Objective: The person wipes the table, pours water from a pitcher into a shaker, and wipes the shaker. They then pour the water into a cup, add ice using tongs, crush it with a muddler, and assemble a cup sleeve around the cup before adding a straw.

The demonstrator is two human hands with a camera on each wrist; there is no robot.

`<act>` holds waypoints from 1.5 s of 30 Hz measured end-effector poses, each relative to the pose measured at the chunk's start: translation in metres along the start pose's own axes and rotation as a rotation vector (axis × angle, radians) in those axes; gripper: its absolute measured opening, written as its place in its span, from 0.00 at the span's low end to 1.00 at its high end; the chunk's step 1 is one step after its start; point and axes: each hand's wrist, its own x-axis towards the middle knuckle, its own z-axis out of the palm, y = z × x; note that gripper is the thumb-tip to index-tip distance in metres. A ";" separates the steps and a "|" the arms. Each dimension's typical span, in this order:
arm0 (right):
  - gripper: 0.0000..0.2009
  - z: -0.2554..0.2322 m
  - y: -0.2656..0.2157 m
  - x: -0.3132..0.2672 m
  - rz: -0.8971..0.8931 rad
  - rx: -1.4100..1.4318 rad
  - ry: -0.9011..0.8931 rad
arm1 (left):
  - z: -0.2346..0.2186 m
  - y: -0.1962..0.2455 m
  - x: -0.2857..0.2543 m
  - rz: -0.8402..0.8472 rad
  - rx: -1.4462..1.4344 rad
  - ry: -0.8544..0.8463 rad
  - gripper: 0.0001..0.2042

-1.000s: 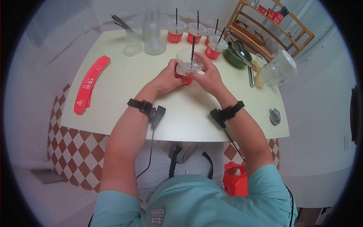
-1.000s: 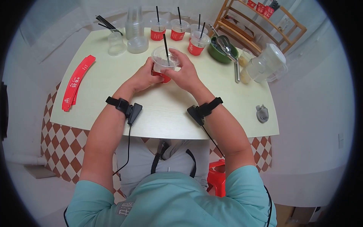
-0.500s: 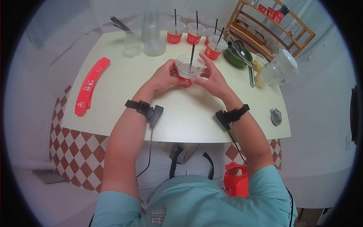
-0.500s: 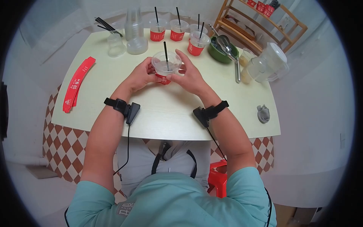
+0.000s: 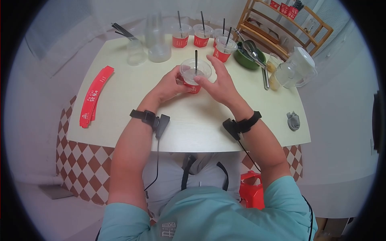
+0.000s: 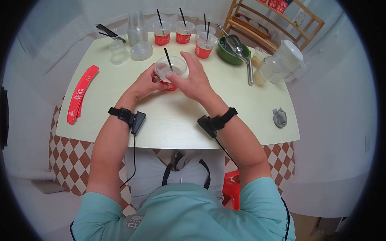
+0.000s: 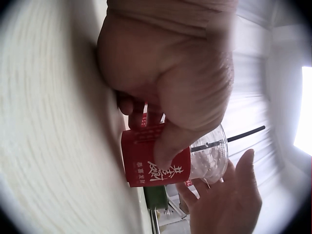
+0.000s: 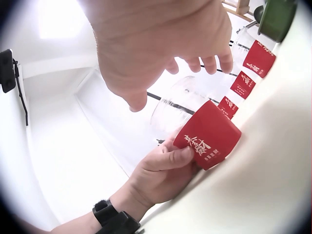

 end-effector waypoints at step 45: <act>0.10 -0.039 0.095 -0.034 0.345 0.511 0.234 | 0.033 0.016 0.003 -0.093 -0.135 0.249 0.37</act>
